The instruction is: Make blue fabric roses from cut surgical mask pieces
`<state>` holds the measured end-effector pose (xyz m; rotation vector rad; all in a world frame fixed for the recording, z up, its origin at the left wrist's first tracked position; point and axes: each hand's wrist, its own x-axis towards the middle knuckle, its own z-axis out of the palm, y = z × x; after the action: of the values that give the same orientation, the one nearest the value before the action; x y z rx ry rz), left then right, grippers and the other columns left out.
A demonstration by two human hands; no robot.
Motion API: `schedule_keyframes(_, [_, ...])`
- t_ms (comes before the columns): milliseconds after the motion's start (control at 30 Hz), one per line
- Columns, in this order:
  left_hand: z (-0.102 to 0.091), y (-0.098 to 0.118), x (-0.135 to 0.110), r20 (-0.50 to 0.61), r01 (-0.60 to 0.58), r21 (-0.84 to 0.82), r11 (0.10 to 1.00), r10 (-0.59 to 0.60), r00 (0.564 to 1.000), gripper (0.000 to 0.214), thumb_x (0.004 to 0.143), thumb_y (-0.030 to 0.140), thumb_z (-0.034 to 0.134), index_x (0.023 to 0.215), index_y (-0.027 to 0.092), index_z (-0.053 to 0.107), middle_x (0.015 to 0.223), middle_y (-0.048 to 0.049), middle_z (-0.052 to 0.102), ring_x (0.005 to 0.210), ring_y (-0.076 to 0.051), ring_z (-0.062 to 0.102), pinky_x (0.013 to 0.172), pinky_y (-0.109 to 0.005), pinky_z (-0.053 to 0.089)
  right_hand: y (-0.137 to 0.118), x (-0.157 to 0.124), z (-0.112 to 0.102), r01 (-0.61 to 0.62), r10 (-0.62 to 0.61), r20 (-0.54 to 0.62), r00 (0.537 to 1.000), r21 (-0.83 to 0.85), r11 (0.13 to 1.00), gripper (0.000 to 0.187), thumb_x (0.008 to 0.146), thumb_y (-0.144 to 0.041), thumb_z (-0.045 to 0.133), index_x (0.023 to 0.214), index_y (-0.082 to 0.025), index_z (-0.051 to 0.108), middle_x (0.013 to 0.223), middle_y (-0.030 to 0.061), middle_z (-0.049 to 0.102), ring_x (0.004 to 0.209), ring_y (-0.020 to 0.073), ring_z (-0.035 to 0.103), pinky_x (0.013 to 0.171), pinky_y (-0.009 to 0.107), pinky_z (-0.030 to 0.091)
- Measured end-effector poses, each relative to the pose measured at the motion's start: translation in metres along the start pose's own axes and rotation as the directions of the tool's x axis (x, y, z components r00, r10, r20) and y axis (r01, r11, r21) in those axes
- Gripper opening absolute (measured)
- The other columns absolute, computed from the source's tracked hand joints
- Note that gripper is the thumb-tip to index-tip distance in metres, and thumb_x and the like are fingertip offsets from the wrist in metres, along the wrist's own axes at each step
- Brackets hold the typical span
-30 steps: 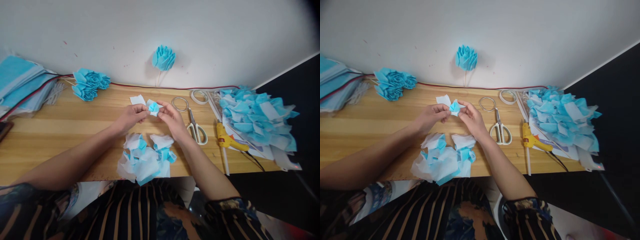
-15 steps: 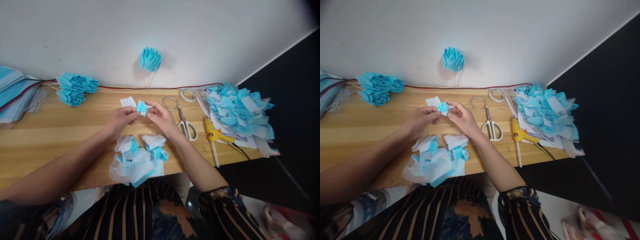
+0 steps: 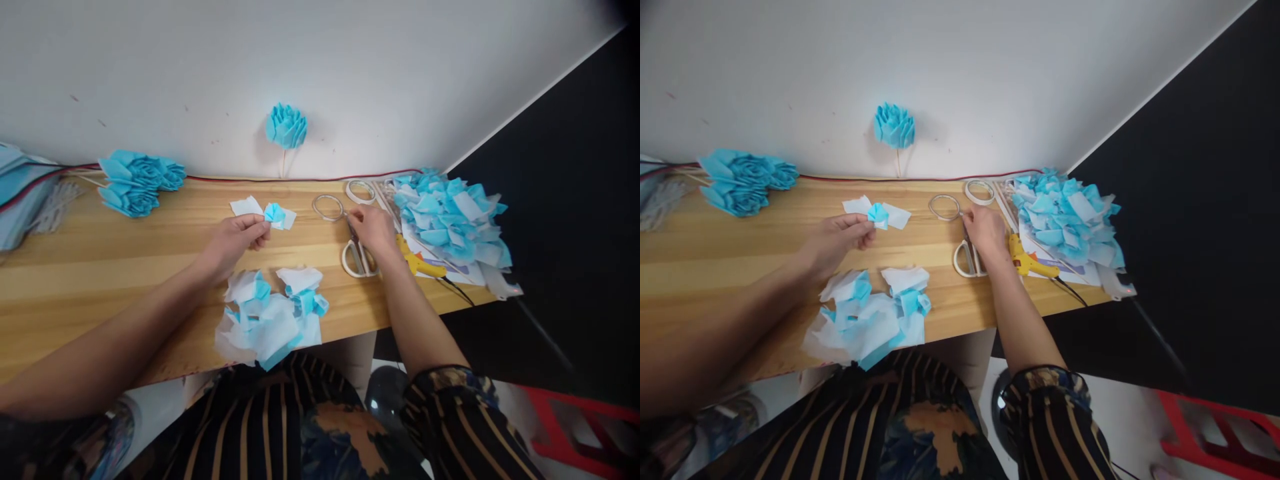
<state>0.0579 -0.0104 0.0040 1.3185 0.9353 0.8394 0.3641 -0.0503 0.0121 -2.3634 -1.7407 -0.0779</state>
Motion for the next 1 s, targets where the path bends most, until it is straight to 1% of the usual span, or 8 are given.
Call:
schedule_keyframes(133, [-0.001,0.001,0.000,0.008,0.000,0.011,1.000,0.000,1.000,0.024,0.077,0.039,0.071,0.069,0.017,0.066,0.068,0.0001,0.062,0.061,-0.010,0.051,0.062,-0.025,0.041,-0.014,-0.001,0.005,-0.023,0.022,-0.019,1.000,-0.069,0.997,0.025,0.096,-0.028,0.055,0.106,-0.019,0.076,0.104,0.0127,0.079,0.095,0.0271,0.072,0.077,0.033,0.047])
schedule_keyframes(233, [-0.001,0.002,0.000,0.004,-0.001,0.007,1.000,0.001,1.000,0.024,0.076,0.039,0.071,0.067,0.017,0.066,0.067,0.0000,0.062,0.061,-0.010,0.052,0.061,-0.025,0.041,-0.016,-0.001,0.007,-0.030,0.027,-0.028,0.999,-0.119,0.992,0.026,0.097,-0.026,0.052,0.106,-0.018,0.075,0.106,0.0140,0.078,0.094,0.0271,0.071,0.074,0.033,0.045])
schedule_keyframes(300, [-0.001,0.003,0.000,-0.001,-0.002,0.004,1.000,0.002,1.000,0.024,0.075,0.039,0.070,0.066,0.017,0.066,0.066,-0.0003,0.062,0.060,-0.010,0.051,0.060,-0.025,0.041,-0.014,-0.001,0.010,-0.035,0.029,-0.052,0.998,-0.120,0.992,0.027,0.098,-0.024,0.050,0.106,-0.018,0.075,0.107,0.0141,0.078,0.093,0.0268,0.071,0.072,0.033,0.044])
schedule_keyframes(433, [-0.001,0.003,0.000,-0.013,0.002,0.010,1.000,-0.002,1.000,0.025,0.076,0.039,0.069,0.064,0.017,0.067,0.066,-0.0014,0.062,0.060,-0.011,0.052,0.060,-0.025,0.042,-0.009,0.000,0.020,-0.052,0.049,-0.089,0.995,-0.033,0.998,0.025,0.098,-0.023,0.051,0.103,-0.019,0.075,0.105,0.0125,0.078,0.093,0.0262,0.070,0.072,0.032,0.042])
schedule_keyframes(533, [-0.001,0.002,0.000,-0.026,0.010,0.021,1.000,-0.009,1.000,0.025,0.078,0.039,0.069,0.065,0.018,0.068,0.067,-0.0020,0.064,0.061,-0.011,0.052,0.061,-0.025,0.043,-0.006,0.003,0.026,-0.101,0.105,-0.084,0.991,0.050,0.994,0.023,0.098,-0.026,0.053,0.104,-0.019,0.075,0.103,0.0110,0.079,0.093,0.0261,0.070,0.073,0.032,0.042])
schedule_keyframes(700, [-0.001,0.001,-0.001,-0.033,0.012,0.048,0.999,-0.010,0.999,0.023,0.079,0.036,0.067,0.064,0.018,0.068,0.067,-0.0021,0.063,0.061,-0.012,0.052,0.061,-0.025,0.043,-0.002,0.006,0.031,-0.178,0.187,-0.092,0.978,0.102,0.979,0.024,0.099,-0.028,0.052,0.104,-0.018,0.073,0.099,0.0109,0.079,0.090,0.0261,0.069,0.074,0.033,0.042])
schedule_keyframes(1000, [-0.002,0.001,0.000,-0.018,0.013,0.045,0.999,-0.012,1.000,0.021,0.078,0.036,0.068,0.065,0.019,0.070,0.068,-0.0026,0.065,0.062,-0.013,0.053,0.061,-0.025,0.044,0.006,0.008,0.034,-0.177,0.205,-0.122,0.971,0.209,0.962,0.022,0.096,-0.029,0.052,0.097,-0.017,0.071,0.097,0.0117,0.078,0.090,0.0274,0.070,0.079,0.035,0.046])
